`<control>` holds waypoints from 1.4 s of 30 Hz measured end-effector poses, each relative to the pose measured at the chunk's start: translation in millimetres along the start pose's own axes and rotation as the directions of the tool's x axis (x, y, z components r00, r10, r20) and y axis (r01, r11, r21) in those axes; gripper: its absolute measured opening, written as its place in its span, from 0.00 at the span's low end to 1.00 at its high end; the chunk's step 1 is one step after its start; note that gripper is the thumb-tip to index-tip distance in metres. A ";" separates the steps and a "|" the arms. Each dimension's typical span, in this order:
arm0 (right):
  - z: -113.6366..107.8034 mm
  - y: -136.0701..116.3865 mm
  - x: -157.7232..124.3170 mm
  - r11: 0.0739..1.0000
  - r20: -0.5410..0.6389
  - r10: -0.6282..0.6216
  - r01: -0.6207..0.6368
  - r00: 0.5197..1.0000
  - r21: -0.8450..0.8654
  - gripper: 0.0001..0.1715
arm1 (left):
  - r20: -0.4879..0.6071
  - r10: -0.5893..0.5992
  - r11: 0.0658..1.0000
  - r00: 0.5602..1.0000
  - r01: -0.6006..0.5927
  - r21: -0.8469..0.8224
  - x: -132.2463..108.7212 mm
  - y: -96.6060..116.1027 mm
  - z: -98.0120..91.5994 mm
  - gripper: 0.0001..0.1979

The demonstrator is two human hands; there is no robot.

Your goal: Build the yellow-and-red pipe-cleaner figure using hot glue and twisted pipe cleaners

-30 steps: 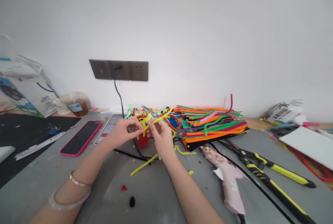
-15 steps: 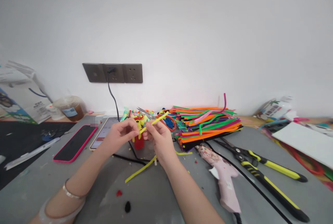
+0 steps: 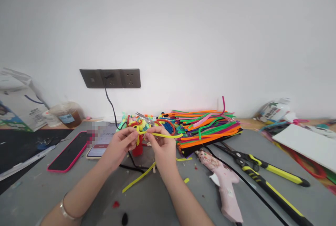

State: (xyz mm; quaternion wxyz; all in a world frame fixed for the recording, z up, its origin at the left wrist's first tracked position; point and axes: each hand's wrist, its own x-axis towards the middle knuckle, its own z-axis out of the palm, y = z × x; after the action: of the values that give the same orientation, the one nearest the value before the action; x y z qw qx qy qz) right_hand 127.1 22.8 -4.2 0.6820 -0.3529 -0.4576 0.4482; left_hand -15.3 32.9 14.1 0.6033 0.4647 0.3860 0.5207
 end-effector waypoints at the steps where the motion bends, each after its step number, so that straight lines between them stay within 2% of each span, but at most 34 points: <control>1: 0.4 -1.2 0.0 1.000 -0.001 -0.001 0.001 1.000 -0.005 0.15 | -0.005 -0.012 1.000 1.000 0.012 -0.011 0.0 1.1 0.1 0.23; 8: -1.5 -3.5 -0.6 1.000 0.025 -0.001 0.001 1.000 -0.026 0.14 | 0.041 -0.064 0.997 0.997 0.065 -0.031 -0.1 0.8 -1.0 0.22; 15: -5.1 0.9 1.4 0.989 0.048 0.082 -0.088 0.995 0.117 0.14 | 0.143 -0.086 0.996 0.986 0.084 0.020 -3.6 -1.5 1.0 0.21; 21: -9.9 -10.5 5.8 0.993 0.183 0.091 -0.103 0.979 0.056 0.13 | 0.258 -0.109 0.989 0.960 0.079 0.122 -6.6 -2.1 -2.7 0.18; 24: -13.5 -15.4 6.7 0.988 0.284 0.143 -0.153 0.948 0.011 0.12 | 0.299 -0.153 0.980 0.942 0.106 0.170 -7.4 0.4 -4.1 0.20; 26: -14.9 -16.2 7.0 0.982 0.299 0.178 -0.189 0.937 0.006 0.13 | 0.309 -0.185 0.975 0.933 0.135 0.176 -7.3 2.6 -4.3 0.20; 31: -13.8 -12.1 8.3 0.974 0.191 0.180 -0.202 0.965 0.100 0.15 | 0.223 -0.131 0.988 0.966 0.108 0.112 -5.0 2.9 -4.3 0.19; 35: -11.0 -9.3 7.5 0.974 0.156 0.149 -0.172 0.976 0.148 0.15 | 0.165 -0.100 0.989 0.981 0.079 0.126 -4.3 0.6 -2.3 0.19; 42: -7.8 -9.2 5.0 0.979 0.146 0.096 -0.120 0.985 0.163 0.14 | 0.083 0.102 0.972 0.991 -0.117 0.203 -3.1 1.1 -0.8 0.16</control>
State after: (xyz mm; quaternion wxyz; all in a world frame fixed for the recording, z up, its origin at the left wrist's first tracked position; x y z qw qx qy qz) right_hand 138.0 23.7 3.0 0.6513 -0.2859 -0.4434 0.5454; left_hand -16.8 30.0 14.9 0.5355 0.5641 0.3902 0.4928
